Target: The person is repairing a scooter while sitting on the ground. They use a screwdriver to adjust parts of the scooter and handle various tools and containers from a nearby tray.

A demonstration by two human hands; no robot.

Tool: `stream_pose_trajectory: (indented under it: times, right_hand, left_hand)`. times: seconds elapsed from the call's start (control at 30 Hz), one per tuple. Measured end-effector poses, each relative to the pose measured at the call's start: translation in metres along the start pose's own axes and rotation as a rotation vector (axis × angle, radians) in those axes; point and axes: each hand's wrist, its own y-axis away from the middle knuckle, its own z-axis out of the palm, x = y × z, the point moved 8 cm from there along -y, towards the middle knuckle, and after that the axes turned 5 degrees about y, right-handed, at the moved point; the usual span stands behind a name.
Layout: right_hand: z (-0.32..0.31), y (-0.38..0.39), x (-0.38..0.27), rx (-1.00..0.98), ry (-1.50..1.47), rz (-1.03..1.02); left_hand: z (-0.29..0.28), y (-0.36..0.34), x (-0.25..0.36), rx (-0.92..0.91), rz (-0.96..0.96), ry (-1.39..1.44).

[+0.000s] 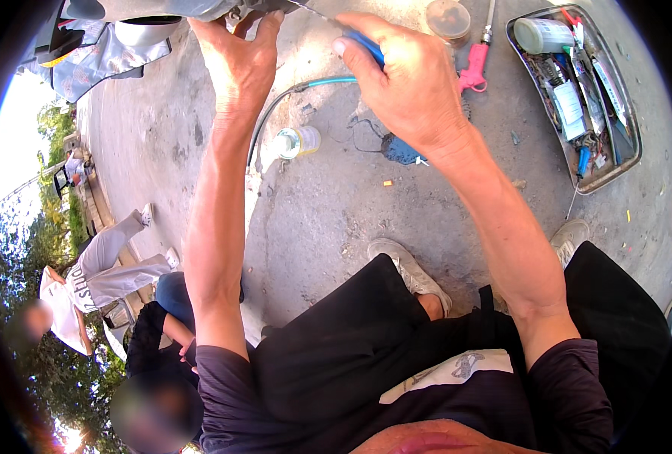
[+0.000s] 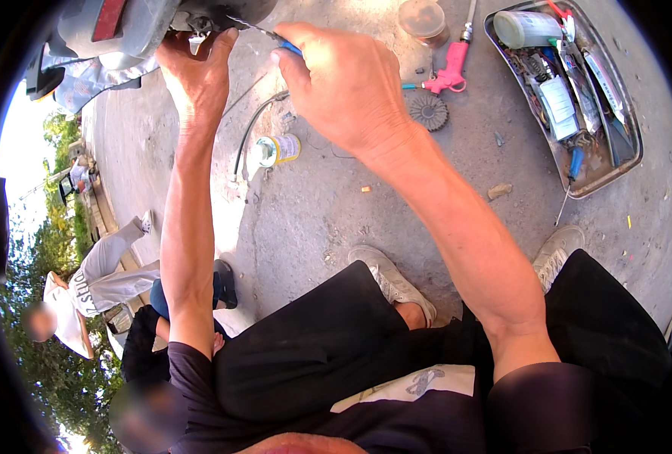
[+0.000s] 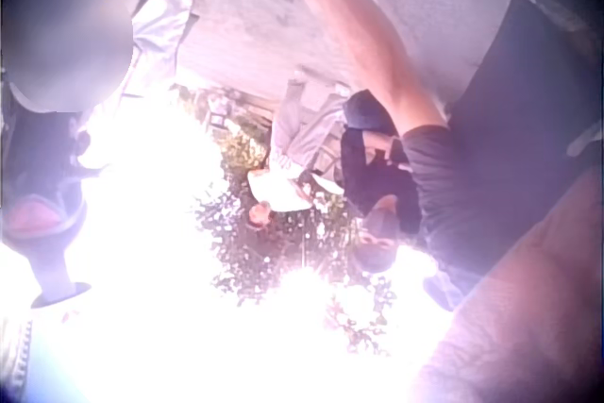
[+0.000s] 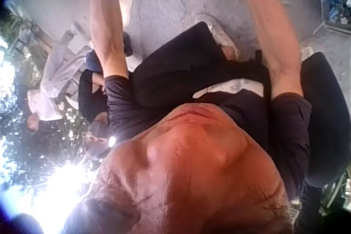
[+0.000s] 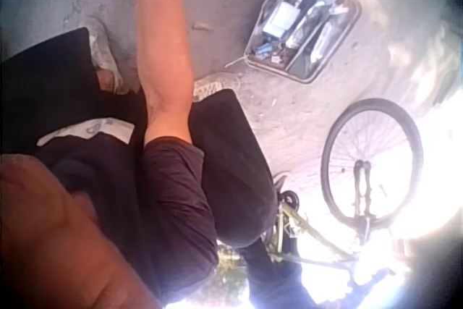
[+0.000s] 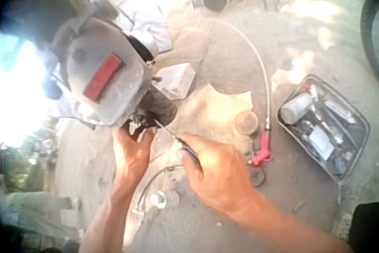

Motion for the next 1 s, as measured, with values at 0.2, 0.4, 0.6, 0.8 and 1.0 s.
stream_pose_trajectory:
  times: [0.2,0.4,0.6,0.8,1.0]
  right_hand:
    - [-0.001,-0.002,-0.017,0.026,0.178,-0.113]
    - [0.054,-0.044,-0.011,-0.227,-0.465,0.319]
    - [0.037,0.011,0.061,-0.472,-0.565,0.783]
    - [-0.044,-0.026,0.118,-0.886,0.276,0.313]
    - [-0.193,-0.054,0.164,-1.246,1.105,-0.427]
  left_hand:
    - [-0.005,0.007,-0.008,0.12,-0.16,-0.031]
    - [0.002,-0.001,0.019,0.149,0.116,0.119]
    - [-0.008,0.032,-0.017,0.196,-0.103,0.016]
    - [0.04,0.112,-0.043,-0.255,-0.509,-0.252]
    - [0.124,0.132,-0.007,-0.716,-0.185,-0.223]
